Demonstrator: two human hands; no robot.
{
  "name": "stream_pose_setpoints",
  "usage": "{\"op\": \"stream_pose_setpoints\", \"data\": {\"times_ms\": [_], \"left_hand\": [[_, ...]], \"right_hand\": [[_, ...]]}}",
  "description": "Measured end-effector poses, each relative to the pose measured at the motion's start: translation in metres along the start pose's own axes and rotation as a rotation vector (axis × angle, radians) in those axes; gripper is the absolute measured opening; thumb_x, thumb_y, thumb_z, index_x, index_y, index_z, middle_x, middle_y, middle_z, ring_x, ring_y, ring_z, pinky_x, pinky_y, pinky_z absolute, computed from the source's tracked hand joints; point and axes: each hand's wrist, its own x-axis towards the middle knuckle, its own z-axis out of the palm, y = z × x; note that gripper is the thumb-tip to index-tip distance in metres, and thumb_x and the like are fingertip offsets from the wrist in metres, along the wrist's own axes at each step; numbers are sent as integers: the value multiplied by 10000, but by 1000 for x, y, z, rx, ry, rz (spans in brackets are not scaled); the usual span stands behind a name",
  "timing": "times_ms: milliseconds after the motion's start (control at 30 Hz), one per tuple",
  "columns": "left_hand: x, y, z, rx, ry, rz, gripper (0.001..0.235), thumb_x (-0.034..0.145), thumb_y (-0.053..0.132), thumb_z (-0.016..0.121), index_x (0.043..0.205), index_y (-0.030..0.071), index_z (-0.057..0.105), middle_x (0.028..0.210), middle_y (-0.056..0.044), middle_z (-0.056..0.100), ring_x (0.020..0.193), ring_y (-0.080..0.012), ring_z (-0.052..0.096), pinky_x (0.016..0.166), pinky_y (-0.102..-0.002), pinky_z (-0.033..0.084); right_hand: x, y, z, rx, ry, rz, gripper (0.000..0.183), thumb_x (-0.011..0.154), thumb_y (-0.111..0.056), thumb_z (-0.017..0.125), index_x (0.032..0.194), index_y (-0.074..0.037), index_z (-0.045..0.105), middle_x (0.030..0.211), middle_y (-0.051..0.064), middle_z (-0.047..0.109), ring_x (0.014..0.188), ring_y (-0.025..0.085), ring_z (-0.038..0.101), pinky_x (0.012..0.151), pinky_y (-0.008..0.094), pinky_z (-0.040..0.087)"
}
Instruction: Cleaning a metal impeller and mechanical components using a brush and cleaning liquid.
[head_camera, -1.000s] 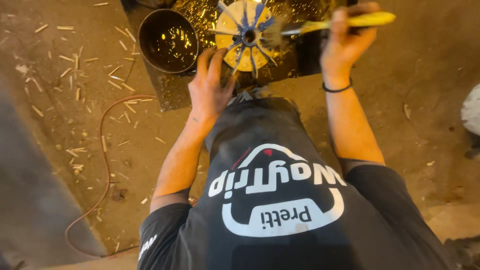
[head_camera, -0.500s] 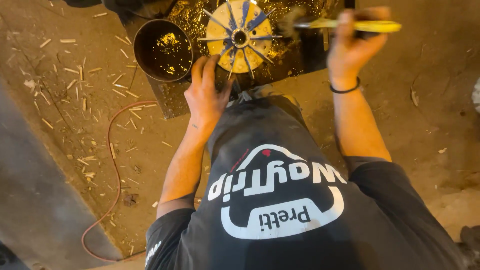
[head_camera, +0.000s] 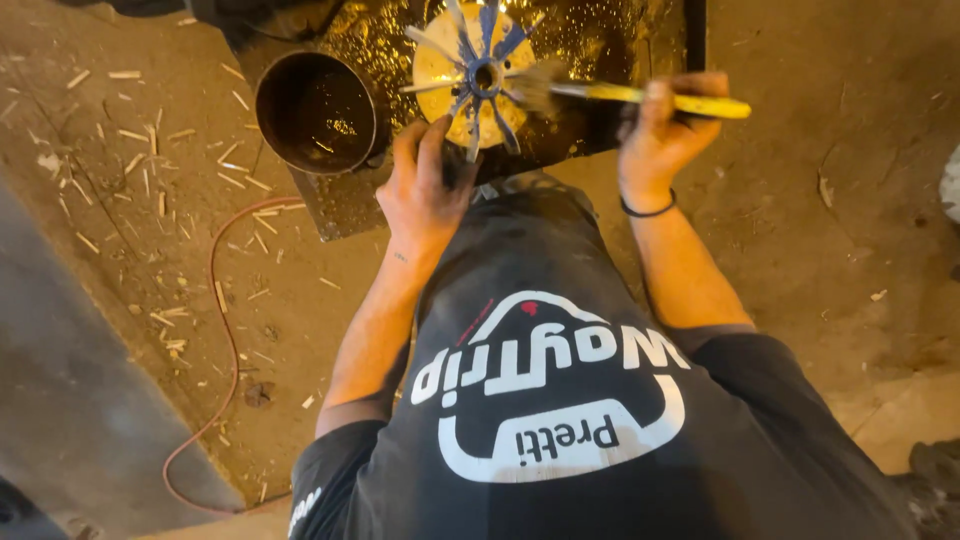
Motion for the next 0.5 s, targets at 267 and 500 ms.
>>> {"op": "stream_pose_setpoints", "data": {"times_ms": [267,500], "left_hand": [[-3,3,0,12,-5,5,616,828,220,897,1358,160,589,1282,-92,601,1020,-320,704,744,-402,599],[1,4,-2,6,-32,-4,627,817,214,899,1362,169,592,1284,-92,603,1022,-322,705,742,-410,597]], "right_hand": [[17,48,-39,-44,-41,-96,312,1079,-223,761,1051,-42,509,864,43,556,722,147,563,621,297,510],[37,54,-33,-164,-117,-308,309,1026,-164,784,1018,-45,498,937,49,520,785,162,530,694,307,471]]}}
